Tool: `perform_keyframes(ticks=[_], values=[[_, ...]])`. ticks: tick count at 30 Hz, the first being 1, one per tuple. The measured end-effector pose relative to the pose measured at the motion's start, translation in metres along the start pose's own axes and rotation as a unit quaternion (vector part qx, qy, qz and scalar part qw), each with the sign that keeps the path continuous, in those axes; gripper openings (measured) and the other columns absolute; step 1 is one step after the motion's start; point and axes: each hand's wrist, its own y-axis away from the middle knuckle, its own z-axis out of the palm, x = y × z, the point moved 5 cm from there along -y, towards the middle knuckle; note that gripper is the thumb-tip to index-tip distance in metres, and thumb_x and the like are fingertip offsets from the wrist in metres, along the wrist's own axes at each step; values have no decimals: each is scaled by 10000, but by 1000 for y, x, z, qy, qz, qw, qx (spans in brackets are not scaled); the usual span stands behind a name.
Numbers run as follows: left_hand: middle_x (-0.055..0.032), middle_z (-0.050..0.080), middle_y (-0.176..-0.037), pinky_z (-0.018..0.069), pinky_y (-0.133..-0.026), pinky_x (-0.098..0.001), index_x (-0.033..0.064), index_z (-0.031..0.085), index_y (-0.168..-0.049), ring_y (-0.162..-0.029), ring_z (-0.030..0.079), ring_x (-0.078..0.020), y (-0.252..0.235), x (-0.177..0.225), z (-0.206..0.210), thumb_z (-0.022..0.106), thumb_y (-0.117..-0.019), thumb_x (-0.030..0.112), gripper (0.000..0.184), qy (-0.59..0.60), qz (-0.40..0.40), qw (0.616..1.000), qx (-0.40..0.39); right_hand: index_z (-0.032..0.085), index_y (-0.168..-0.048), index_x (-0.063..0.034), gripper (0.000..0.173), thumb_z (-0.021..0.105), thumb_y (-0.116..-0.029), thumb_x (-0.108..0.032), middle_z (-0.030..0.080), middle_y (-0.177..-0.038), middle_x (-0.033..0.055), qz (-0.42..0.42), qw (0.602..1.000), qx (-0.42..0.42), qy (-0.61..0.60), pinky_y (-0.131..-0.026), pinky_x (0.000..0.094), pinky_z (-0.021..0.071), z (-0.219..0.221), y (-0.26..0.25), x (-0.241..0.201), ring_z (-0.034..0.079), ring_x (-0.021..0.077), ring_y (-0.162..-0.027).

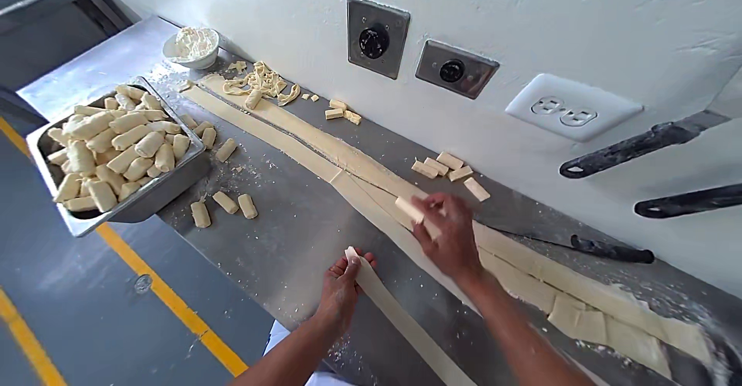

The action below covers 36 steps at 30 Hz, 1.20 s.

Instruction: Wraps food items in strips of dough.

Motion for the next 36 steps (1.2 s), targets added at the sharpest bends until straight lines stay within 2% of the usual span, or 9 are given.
perform_keyframes(ticks=[5, 12, 15, 17, 22, 26, 30, 33, 36], values=[[-165, 733, -1043, 607, -792, -317, -83, 538, -1222, -898, 740, -193, -4, 2, -7, 428, -1086, 50, 220, -26, 11, 999, 22, 766, -1219, -182, 349, 586, -923, -221, 724, -986, 111, -61, 997, -13, -55, -785, 481, 557, 23, 100, -62, 694, 295, -923], [-164, 747, -1054, 599, -867, -323, -111, 578, -1192, -964, 739, -182, 1, 3, -10, 453, -1068, 25, 224, -146, 147, 978, -30, 756, -1234, -187, 422, 664, -833, -95, 700, -959, 143, -71, 994, -85, -5, -728, 507, 555, 46, 114, -75, 688, 352, -884], [-158, 740, -1120, 527, -1028, -334, -121, 672, -1102, -1100, 697, -164, 17, -14, -4, 513, -1011, 29, 236, -267, 282, 911, -137, 713, -1301, -150, 474, 613, -856, -21, 664, -1210, 235, 3, 973, -218, -76, -905, 615, 490, 42, 111, -76, 624, 451, -1119], [-223, 701, -1237, 358, -1197, -496, -105, 725, -1097, -1310, 594, -323, 24, -29, -4, 554, -975, 73, 276, -345, 382, 832, -206, 773, -1099, -54, 254, 619, -897, -47, 658, -1252, 250, 58, 971, -192, -127, -983, 635, 458, 38, 115, -69, 600, 453, -1197], [-189, 657, -1342, 288, -1148, -689, 89, 803, -1090, -1345, 513, -488, 31, -46, -1, 551, -1009, 337, 363, -519, 507, 646, -240, 739, -831, -47, 26, 721, -819, -61, 699, -968, 156, 159, 983, 29, -85, -862, 509, 555, 19, 143, -44, 674, 351, -972], [-167, 709, -1258, 388, -1103, -652, 53, 813, -993, -1252, 603, -467, 30, -45, 3, 632, -926, 109, 201, -540, 519, 628, -212, 724, -941, -5, 147, 608, -858, 27, 714, -1026, 154, 179, 973, 35, -143, -879, 343, 584, 11, 146, -47, 698, 265, -985], [-215, 728, -1133, 560, -994, -430, -77, 705, -1014, -1118, 698, -323, 39, 4, 1, 718, -852, 33, 195, -468, 535, 686, -155, 444, -1496, 36, 549, 614, -979, -41, 641, -1332, 148, 241, 836, -263, -417, -1040, 325, 515, 43, 97, -60, 645, 182, -1182], [-274, 694, -1076, 573, -910, -391, -123, 604, -995, -1048, 701, -322, 25, 52, -18, 760, -807, 49, 300, -493, 575, 649, -69, 539, -1313, 19, 288, 560, -1052, -101, 703, -1034, 81, 298, 678, -449, -500, -747, 297, 581, 67, 66, -71, 691, 121, -791], [-285, 700, -1020, 576, -898, -472, -113, 671, -884, -999, 701, -414, -7, 71, -54, 783, -796, 41, 210, -567, 565, 599, -36, 596, -1151, -11, 189, 470, -1093, -139, 719, -922, 49, 303, 657, -490, -486, -599, 241, 546, 64, 53, -60, 658, 88, -644]])
